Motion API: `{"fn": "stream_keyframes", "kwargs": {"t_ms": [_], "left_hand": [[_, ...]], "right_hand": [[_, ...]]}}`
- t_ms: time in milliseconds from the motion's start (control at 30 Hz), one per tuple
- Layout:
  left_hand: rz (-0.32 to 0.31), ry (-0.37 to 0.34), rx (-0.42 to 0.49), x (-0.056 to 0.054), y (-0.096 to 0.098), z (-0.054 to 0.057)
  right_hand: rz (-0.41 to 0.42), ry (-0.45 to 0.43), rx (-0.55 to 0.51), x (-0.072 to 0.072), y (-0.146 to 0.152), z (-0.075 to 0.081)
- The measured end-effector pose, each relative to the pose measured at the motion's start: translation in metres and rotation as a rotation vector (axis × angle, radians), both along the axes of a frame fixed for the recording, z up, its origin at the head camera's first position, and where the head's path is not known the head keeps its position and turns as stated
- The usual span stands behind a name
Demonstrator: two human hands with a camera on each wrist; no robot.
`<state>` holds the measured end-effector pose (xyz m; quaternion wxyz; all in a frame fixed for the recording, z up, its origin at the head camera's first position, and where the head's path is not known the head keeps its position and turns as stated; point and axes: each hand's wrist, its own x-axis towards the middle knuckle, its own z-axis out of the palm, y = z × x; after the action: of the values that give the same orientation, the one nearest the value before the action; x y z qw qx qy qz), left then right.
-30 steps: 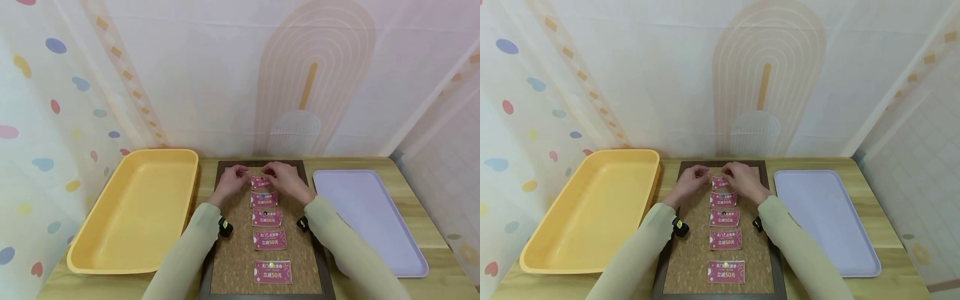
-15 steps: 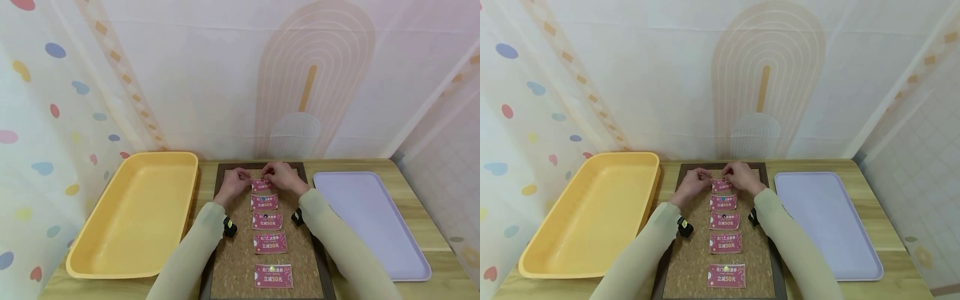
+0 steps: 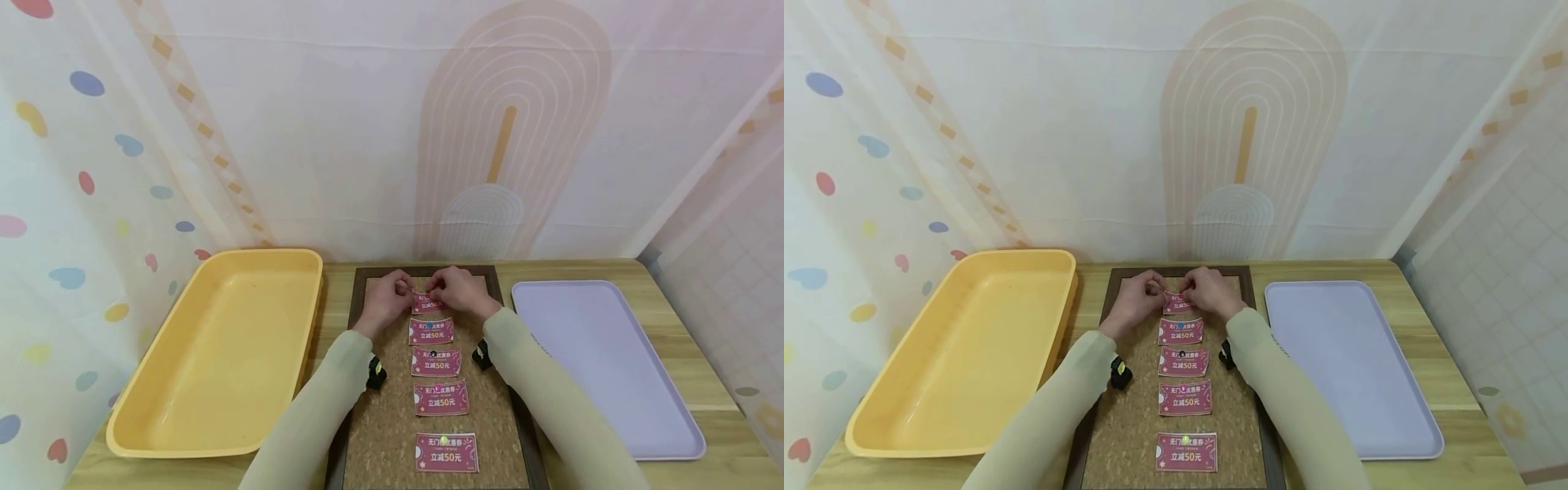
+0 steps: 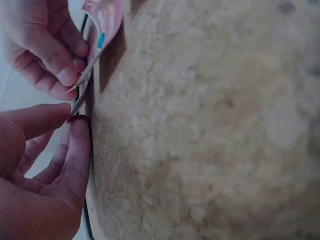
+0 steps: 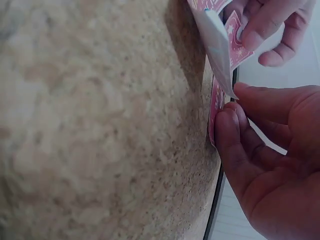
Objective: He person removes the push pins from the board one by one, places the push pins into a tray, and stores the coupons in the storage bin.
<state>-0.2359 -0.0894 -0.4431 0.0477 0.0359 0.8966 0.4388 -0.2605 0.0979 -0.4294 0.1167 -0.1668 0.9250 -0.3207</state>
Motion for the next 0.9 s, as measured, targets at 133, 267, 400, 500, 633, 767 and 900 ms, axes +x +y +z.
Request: {"fn": "stream_keyframes", "kwargs": {"t_ms": [133,267,400,500,633,767,900], "left_hand": [[-0.006,0.023,-0.013,-0.0013,-0.0006,-0.0015],[-0.020,0.034,-0.007,-0.0019,-0.0015,-0.0019],[-0.060,0.069,-0.040,-0.0036,-0.0028,-0.0031],[-0.095,0.082,-0.070,-0.0047,-0.0033,-0.0037],[-0.117,0.084,-0.088,-0.0057,-0.0030,-0.0042],[-0.116,0.051,-0.050,-0.0060,-0.0035,-0.0051],[-0.100,-0.001,0.001,-0.0041,-0.0049,-0.0048]], "right_hand": [[-0.008,0.004,0.011,0.0012,-0.0032,-0.0003],[-0.017,0.005,0.015,0.0011,-0.0048,-0.0005],[-0.021,-0.002,0.023,0.0006,-0.0059,-0.0004],[-0.021,-0.011,0.034,0.0003,-0.0058,-0.0007],[-0.008,-0.006,0.031,0.0001,-0.0036,-0.0008],[-0.003,0.004,0.011,0.0004,-0.0024,-0.0013],[-0.014,0.000,-0.004,0.0009,-0.0024,-0.0030]]}}
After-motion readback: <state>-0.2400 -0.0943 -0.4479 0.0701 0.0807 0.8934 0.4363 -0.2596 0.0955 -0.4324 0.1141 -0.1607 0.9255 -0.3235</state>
